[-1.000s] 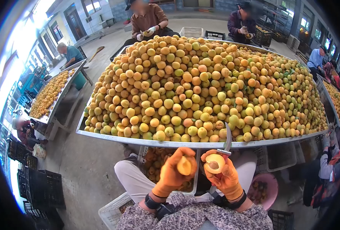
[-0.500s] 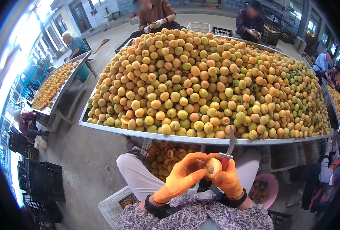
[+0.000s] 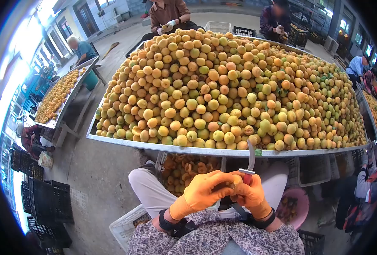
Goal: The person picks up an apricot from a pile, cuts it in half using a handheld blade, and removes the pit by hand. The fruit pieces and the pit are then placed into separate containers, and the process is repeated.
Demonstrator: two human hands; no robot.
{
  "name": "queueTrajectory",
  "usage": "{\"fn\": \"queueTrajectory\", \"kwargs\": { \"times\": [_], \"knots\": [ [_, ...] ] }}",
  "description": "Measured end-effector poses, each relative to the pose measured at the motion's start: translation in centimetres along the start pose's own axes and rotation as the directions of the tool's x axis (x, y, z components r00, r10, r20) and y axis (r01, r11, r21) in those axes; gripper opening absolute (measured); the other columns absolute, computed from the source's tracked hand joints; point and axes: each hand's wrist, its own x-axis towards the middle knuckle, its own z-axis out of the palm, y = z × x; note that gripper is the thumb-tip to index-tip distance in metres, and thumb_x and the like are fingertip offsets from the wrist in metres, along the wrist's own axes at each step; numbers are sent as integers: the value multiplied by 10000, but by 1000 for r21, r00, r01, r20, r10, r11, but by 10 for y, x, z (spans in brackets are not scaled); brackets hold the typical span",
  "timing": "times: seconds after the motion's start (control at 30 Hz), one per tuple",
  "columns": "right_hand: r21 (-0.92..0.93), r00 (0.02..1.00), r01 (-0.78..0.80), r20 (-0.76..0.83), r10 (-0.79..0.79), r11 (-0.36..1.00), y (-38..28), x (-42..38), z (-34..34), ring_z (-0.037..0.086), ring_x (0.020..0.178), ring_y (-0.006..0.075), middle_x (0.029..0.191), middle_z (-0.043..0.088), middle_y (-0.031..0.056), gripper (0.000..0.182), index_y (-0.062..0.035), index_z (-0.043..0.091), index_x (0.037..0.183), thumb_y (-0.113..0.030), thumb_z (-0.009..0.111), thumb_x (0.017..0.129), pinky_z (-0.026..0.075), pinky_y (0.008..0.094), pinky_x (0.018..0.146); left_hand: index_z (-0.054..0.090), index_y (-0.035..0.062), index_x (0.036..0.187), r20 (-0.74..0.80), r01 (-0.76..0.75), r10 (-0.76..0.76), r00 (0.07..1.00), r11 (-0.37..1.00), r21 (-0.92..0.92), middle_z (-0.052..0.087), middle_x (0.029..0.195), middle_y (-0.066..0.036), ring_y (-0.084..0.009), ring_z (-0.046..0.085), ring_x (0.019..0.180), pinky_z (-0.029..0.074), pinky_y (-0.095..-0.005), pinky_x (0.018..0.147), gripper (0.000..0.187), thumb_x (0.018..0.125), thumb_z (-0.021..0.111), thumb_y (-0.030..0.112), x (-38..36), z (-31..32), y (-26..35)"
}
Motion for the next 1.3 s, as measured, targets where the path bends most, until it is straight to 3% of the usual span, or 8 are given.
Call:
{"fn": "queueTrajectory", "kwargs": {
  "times": [0.23, 0.6, 0.7, 0.8, 0.9, 1.1, 1.17, 1.3],
  "knots": [
    [-21, 993, -77, -91, 75, 997, 8, 3, -5, 481, 428, 69, 606, 558, 18, 140, 10, 628, 910, -104, 664, 838, 330, 188, 381, 599, 75, 1036, 1, 142, -153, 988, 919, 368, 651, 857, -125, -341, 655, 727, 517, -357, 630, 216, 841, 656, 148, 2, 21, -5],
    [-118, 986, 16, -165, -35, 993, 14, 11, -12, 487, 435, 71, 673, 628, 57, 154, -9, 604, 872, -155, 650, 888, 355, 188, 383, 554, -1, 1069, -48, 251, -285, 957, 902, -350, 620, 862, -108, -175, 625, 816, 493, -290, 731, 167, 932, 532, 91, 3, 36, -34],
    [40, 991, 22, -135, -17, 999, 15, 12, -16, 529, 483, 93, 755, 652, 99, 251, 42, 604, 1012, -188, 617, 914, 368, 190, 388, 552, 21, 963, 74, 469, -574, 815, 579, -667, 599, 851, -69, -86, 523, 539, 387, -217, 457, 62, 904, 536, 30, 6, 34, -36],
    [297, 997, 60, -70, -41, 953, 18, 13, -24, 564, 531, 120, 857, 661, 142, 399, 90, 544, 1192, -216, 573, 939, 381, 194, 392, 532, 21, 983, 137, 187, -456, 879, 66, -980, 621, 906, -167, -174, 553, 534, 413, -247, 431, 116, 906, 503, 103, 1, 39, -68],
    [368, 995, 87, 10, -97, 926, 22, 15, -37, 570, 555, 134, 975, 662, 172, 509, 99, 471, 1302, -233, 578, 931, 394, 195, 406, 521, 18, 1054, 153, 173, -468, 871, 0, -985, 623, 905, -175, -217, 573, 571, 435, -266, 441, 199, 913, 472, 151, -4, 44, -65],
    [300, 997, 61, 17, -69, 952, 19, 16, -33, 524, 500, 110, 898, 666, 147, 485, 78, 492, 1294, -167, 585, 886, 395, 194, 427, 532, 59, 1059, 298, 341, -433, 851, 21, -940, 615, 865, -118, -171, 569, 593, 404, -233, 440, 216, 960, 540, 251, 2, 46, -59],
    [-3, 991, 71, -114, -71, 997, 16, 13, -28, 515, 489, 113, 866, 649, 142, 491, 80, 521, 1248, -156, 584, 822, 386, 185, 415, 567, 73, 995, 337, 472, -551, 764, 120, -873, 562, 769, -34, -117, 521, 553, 339, -214, 418, 173, 939, 601, 234, -2, 48, -64],
    [-105, 901, 371, -200, -385, 923, 17, 2, -26, 610, 820, 153, 982, 613, 96, 550, 43, 529, 1250, 38, 681, 721, 503, 216, 621, 556, 82, 920, -31, 260, -682, 730, 319, -911, 530, 717, -16, -104, 468, 511, 293, -216, 405, 49, 900, 575, 122, -12, 5, -63]
  ]
}}
